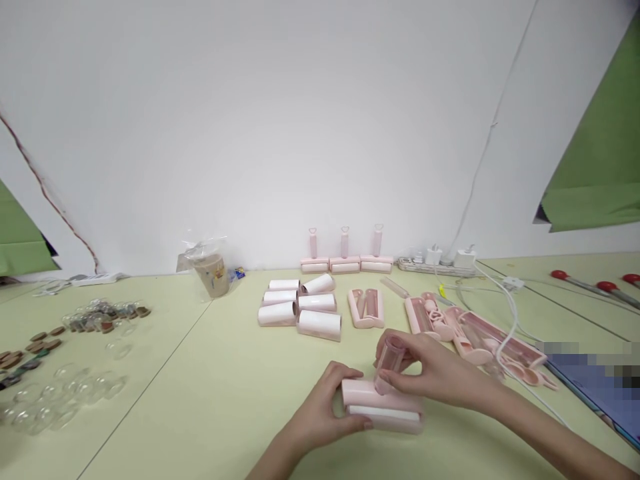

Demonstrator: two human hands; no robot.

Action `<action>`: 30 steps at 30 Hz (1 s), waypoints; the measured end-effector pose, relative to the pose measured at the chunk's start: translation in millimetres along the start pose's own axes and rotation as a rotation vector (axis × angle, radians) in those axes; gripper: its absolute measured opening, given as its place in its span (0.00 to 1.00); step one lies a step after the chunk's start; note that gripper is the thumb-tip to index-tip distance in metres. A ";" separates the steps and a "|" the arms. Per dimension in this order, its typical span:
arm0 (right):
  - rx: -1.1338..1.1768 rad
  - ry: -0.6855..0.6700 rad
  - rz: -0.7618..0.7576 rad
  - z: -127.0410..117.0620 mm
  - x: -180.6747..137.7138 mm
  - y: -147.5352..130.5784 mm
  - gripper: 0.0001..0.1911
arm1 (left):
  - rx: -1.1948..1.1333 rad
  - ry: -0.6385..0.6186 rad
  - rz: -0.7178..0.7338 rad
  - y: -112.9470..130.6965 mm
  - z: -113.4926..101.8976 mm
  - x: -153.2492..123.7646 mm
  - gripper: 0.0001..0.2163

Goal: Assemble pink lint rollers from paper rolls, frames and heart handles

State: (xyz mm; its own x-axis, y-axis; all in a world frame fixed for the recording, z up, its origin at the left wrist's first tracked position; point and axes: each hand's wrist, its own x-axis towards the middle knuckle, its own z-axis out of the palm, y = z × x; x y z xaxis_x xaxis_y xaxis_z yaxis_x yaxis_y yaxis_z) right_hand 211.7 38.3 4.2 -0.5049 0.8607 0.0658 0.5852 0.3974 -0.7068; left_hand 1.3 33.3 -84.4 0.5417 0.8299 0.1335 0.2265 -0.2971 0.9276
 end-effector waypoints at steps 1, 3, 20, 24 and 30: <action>-0.027 -0.001 0.013 -0.2 0.3 0.1 0.05 | 0.000 0.013 -0.015 0.7 1.2 0.2 0.24; -0.083 0.003 0.051 -1.1 0.3 -1.3 0.05 | 0.004 0.056 -0.071 2.4 5.5 -0.4 0.25; -0.186 -0.134 -0.054 -8.7 5.1 -18.3 0.04 | -0.306 -0.455 -0.095 1.9 -32.6 35.3 0.36; -0.052 -0.206 -0.072 -14.0 6.3 -15.3 0.08 | -0.408 -0.573 -0.102 2.2 -33.8 48.2 0.36; 0.015 -0.303 -0.088 -16.4 13.9 -11.3 0.09 | -0.550 -0.495 -0.146 -12.0 -27.5 51.7 0.46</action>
State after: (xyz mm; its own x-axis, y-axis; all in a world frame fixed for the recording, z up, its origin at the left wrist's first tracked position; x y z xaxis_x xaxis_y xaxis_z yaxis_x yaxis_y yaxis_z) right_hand 208.4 51.0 24.7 -0.7204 0.6885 -0.0840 0.5228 0.4594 -0.7181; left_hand 4.3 92.7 -79.0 0.8669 0.4953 -0.0563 -0.0426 0.1862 0.9816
